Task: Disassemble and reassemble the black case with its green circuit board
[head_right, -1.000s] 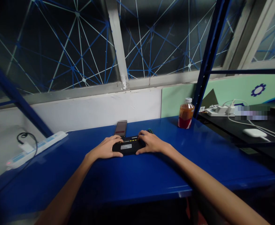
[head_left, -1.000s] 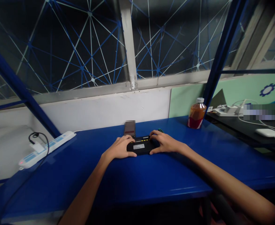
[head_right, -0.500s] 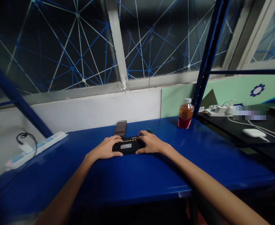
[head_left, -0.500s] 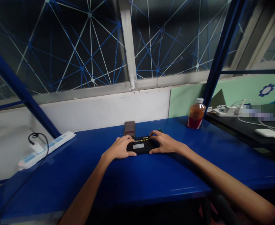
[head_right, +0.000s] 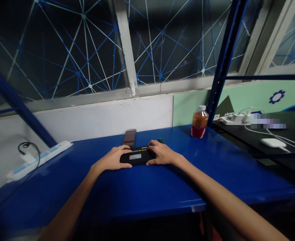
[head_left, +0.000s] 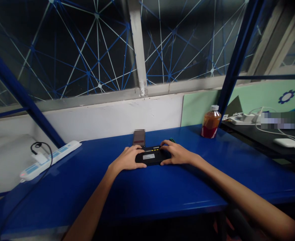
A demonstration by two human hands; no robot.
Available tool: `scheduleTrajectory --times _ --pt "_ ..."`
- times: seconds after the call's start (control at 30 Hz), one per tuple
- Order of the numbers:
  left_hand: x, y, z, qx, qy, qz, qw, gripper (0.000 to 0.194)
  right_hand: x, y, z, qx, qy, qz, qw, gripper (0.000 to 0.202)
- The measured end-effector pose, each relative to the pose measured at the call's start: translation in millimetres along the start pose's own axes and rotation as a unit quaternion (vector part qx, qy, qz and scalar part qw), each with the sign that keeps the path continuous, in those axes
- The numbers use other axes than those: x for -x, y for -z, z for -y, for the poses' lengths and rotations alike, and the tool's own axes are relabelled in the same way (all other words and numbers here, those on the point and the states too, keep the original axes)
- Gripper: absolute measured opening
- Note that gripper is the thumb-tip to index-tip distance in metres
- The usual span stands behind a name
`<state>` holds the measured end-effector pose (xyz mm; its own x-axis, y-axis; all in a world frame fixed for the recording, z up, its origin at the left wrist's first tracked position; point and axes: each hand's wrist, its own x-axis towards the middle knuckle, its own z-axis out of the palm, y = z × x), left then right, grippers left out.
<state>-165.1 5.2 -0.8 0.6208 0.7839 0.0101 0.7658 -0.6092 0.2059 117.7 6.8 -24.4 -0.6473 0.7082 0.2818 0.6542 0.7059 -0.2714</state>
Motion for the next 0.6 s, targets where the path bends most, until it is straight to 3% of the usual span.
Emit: scheduleTrajectory --times 0.6 --pt "-1.0 -1.6 -3.6 0.008 0.004 -0.001 1.0 0.063 -1.6 0.6 -1.5 0.001 0.009 -0.002 1.0 0.068"
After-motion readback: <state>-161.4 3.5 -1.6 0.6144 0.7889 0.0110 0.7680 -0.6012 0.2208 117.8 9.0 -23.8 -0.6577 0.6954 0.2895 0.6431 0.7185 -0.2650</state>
